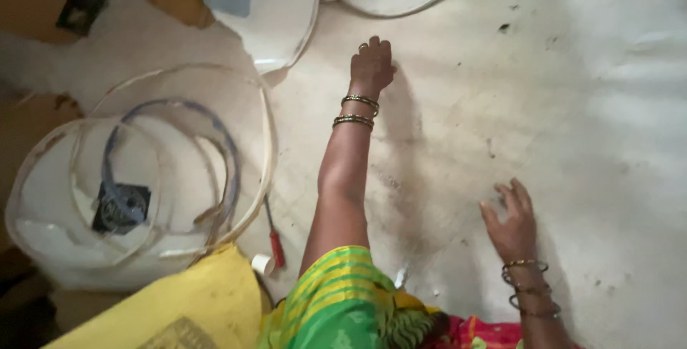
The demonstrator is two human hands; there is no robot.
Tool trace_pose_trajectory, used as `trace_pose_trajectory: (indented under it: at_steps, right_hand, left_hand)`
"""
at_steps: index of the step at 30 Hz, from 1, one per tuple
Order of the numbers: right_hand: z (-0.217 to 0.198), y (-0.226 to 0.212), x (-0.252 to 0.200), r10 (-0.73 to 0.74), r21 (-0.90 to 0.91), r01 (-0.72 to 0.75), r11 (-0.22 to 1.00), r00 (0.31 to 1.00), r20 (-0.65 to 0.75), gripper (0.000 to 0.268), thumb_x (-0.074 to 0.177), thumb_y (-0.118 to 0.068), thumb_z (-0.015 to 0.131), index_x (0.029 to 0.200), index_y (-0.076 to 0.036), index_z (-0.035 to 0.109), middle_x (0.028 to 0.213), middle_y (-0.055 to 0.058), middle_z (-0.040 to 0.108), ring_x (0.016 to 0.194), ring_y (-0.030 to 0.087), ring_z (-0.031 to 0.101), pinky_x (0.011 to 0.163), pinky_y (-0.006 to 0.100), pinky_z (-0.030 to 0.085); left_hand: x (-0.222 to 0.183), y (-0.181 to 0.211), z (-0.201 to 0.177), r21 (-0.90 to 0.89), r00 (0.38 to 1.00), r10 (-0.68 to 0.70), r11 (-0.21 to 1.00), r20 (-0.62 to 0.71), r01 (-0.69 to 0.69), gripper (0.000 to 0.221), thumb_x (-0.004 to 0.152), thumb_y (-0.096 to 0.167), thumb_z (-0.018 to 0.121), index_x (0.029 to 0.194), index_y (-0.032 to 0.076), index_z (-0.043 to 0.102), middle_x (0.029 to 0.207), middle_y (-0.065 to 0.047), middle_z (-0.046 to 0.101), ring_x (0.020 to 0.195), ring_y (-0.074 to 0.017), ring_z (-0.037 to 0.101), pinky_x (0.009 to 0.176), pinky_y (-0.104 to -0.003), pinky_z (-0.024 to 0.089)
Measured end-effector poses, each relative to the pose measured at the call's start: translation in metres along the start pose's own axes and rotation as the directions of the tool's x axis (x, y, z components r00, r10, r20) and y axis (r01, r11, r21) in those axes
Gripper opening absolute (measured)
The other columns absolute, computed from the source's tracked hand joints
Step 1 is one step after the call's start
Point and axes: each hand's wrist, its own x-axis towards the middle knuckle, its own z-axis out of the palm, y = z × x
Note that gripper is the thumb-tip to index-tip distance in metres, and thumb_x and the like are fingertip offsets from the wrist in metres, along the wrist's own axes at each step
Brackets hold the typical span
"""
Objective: The person uses pliers and a screwdriver to repair a circular musical instrument component, pulling out small metal pieces and adjusting the frame.
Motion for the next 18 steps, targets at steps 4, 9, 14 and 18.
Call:
trace_pose_trajectory:
  at_steps: [4,9,14,18]
  right_hand:
    - [-0.013,-0.022,0.005,0.096,0.165,-0.097,0.981,0.995,0.016,0.041,0.087,-0.018,0.075,0.124,-0.003,0.067,0.149,0.02,0.054,0.123,0.034,0.063,0.093,0.039,0.057]
    - [-0.025,-0.043,0.002,0.059,0.207,-0.053,0.977,0.998,-0.023,0.037,0.086,-0.015,0.075,0.12,-0.003,0.069,0.141,0.013,0.061,0.117,0.029,0.066,0.088,0.036,0.059]
    - [-0.04,-0.063,-0.005,0.221,0.383,-0.238,0.893,0.971,0.087,0.044,0.085,-0.014,0.072,0.128,-0.007,0.065,0.135,0.008,0.065,0.099,0.019,0.073,0.085,0.032,0.06]
    - [-0.046,-0.056,-0.004,0.222,0.292,-0.231,0.928,0.973,0.065,0.034,0.088,-0.011,0.072,0.121,-0.006,0.07,0.136,0.008,0.066,0.102,0.019,0.072,0.081,0.033,0.061]
  left_hand:
    - [0.046,0.017,0.022,0.002,0.956,0.077,0.997,-0.285,-0.079,0.058,0.089,0.034,0.08,0.135,0.008,0.056,0.159,-0.013,0.041,0.146,-0.0386,0.044,0.1,-0.048,0.054]
    - [0.074,0.013,0.024,-0.028,0.962,0.082,0.995,-0.26,-0.093,0.067,0.085,0.027,0.077,0.143,0.01,0.048,0.159,-0.014,0.036,0.145,-0.0413,0.037,0.104,-0.05,0.048]
    - [0.067,0.011,0.026,0.118,0.952,0.084,0.992,-0.295,-0.05,0.067,0.083,0.015,0.066,0.147,0.013,0.044,0.156,-0.01,0.039,0.138,-0.0396,0.041,0.1,-0.055,0.046]
    - [0.042,0.042,0.019,0.11,0.996,0.058,0.993,-0.071,-0.05,0.046,0.093,0.017,0.061,0.139,0.011,0.056,0.138,-0.01,0.06,0.132,-0.0316,0.056,0.105,-0.052,0.049]
